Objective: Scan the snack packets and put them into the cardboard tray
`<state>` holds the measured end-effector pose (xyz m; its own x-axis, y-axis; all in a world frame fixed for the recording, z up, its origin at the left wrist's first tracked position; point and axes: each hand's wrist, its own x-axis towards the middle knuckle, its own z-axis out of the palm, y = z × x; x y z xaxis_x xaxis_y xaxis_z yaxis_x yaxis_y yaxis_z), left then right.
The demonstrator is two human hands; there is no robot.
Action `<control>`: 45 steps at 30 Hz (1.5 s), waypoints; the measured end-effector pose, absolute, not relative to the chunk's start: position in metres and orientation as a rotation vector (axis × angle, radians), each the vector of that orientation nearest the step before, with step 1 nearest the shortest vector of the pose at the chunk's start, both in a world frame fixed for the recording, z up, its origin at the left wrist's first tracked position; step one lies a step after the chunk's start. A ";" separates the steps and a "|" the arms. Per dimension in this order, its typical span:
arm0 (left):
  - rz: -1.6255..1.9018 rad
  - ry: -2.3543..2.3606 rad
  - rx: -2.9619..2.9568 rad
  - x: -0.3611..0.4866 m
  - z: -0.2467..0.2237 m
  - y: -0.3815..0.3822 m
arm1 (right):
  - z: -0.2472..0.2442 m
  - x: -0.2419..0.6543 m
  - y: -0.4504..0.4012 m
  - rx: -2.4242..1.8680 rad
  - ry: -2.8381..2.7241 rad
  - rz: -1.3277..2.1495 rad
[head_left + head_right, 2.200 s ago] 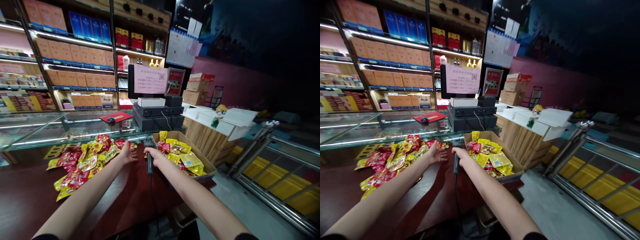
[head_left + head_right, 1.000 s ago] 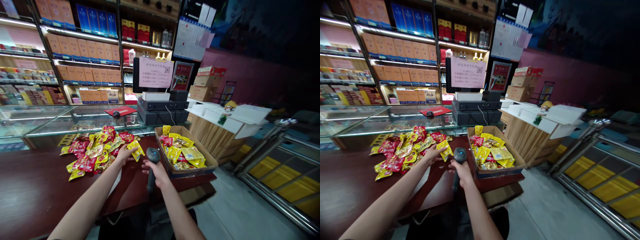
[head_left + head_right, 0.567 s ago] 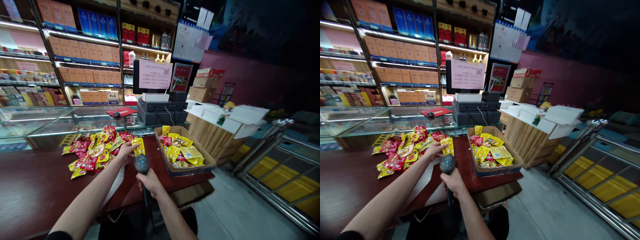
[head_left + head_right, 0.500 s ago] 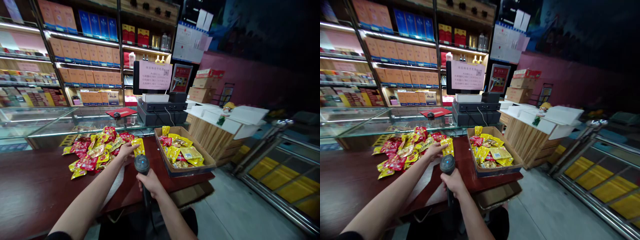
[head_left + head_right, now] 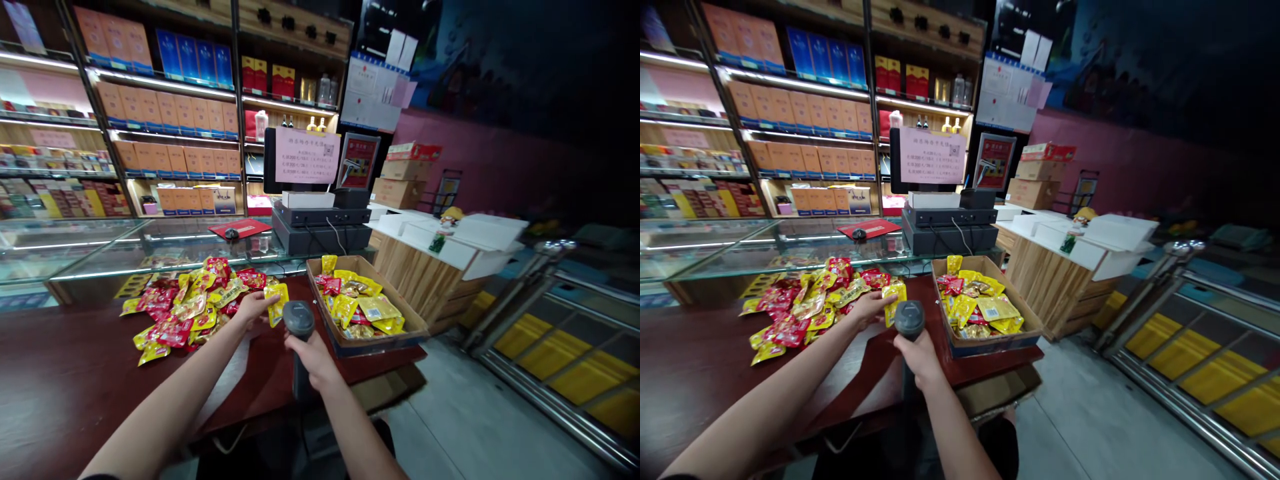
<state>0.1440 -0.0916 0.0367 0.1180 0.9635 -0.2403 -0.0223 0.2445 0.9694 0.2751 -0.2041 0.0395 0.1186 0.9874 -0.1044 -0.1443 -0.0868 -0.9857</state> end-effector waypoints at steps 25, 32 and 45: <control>0.428 0.724 0.743 0.322 0.128 -0.041 | 0.140 0.488 -0.139 -1.119 -0.541 1.492; 0.582 0.902 0.751 0.361 0.134 -0.001 | 0.151 0.526 -0.108 -1.203 -0.462 1.413; 0.807 1.027 0.619 0.132 0.110 -0.053 | 0.132 0.385 -0.115 -1.210 -0.767 1.672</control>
<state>0.1318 -0.0532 0.1096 0.2855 0.8201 -0.4960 -0.2877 0.5669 0.7719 0.3847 -0.1149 0.1324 -0.1094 0.9176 -0.3822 -0.3088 -0.3968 -0.8644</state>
